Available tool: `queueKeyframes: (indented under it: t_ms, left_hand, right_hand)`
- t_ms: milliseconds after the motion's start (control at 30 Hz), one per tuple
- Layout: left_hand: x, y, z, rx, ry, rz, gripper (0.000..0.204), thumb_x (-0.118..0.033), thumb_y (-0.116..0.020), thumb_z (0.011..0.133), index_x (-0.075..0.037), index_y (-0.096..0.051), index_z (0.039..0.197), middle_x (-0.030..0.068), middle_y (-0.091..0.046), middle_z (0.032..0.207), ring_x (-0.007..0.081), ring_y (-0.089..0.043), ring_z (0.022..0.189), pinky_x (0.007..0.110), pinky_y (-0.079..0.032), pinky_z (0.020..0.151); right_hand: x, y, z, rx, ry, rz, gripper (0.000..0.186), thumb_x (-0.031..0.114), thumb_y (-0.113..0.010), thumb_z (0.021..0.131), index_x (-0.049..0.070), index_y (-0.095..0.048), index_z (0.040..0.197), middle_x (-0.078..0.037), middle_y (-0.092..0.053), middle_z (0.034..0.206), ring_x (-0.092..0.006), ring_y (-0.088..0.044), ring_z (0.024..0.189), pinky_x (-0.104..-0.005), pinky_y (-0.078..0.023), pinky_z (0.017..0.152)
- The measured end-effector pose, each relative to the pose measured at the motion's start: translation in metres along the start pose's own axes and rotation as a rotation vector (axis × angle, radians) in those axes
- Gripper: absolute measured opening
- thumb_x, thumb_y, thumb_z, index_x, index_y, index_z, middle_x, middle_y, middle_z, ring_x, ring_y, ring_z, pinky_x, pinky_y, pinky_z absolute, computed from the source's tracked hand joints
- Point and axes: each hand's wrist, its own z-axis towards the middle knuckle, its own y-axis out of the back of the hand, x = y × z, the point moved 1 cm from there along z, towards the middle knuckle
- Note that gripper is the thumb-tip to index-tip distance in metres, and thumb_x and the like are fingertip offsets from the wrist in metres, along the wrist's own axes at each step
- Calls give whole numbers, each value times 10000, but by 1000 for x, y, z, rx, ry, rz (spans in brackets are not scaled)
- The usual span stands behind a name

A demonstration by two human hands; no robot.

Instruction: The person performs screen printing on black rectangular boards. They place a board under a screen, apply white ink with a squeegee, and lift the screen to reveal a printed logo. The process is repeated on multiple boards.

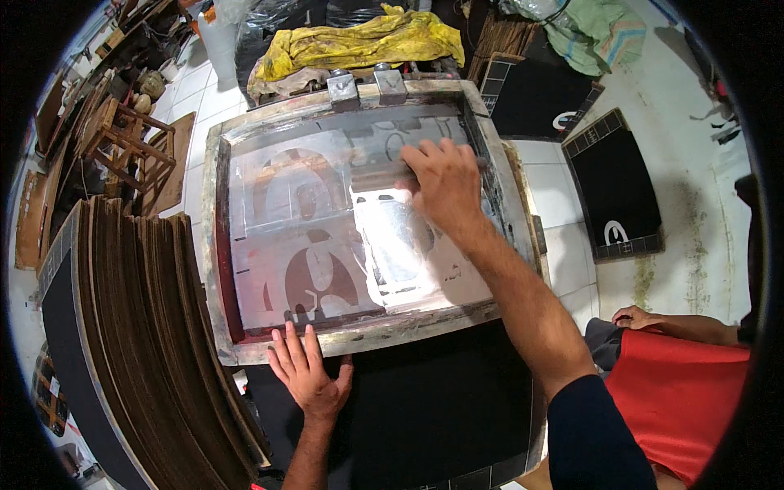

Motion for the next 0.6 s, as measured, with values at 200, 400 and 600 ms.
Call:
queueKeyframes:
  t_ms: [200, 400, 600]
  left_hand:
    - [0, 1, 0, -6, 7, -4, 834, -384, -780, 794, -35, -485, 1491, 247, -384, 1610, 469, -281, 1526, 648, -174, 1228]
    - [17, -1, -8, -254, 102, -106, 850, -443, -704, 933, 7, -367, 1571, 277, -283, 1652, 463, -231, 1543, 604, -175, 1249]
    - [103, 5, -8, -272, 797, -735, 1035, -409, -803, 917, 72, -197, 1605, 298, -213, 1654, 365, -227, 1544, 497, -161, 1272]
  right_hand:
    - [4, 9, -39, 30, 16, 14, 200, 104, -770, 789, 96, -672, 963, -68, -656, 936, -284, -621, 949, -441, -440, 830]
    - [35, 52, -131, 121, -34, 39, 306, 27, -776, 716, 95, -668, 994, -54, -597, 917, -254, -576, 893, -428, -430, 822]
    - [41, 56, -165, 106, -32, 36, 262, 13, -735, 783, 80, -686, 1032, -57, -603, 898, -250, -590, 892, -439, -457, 865]
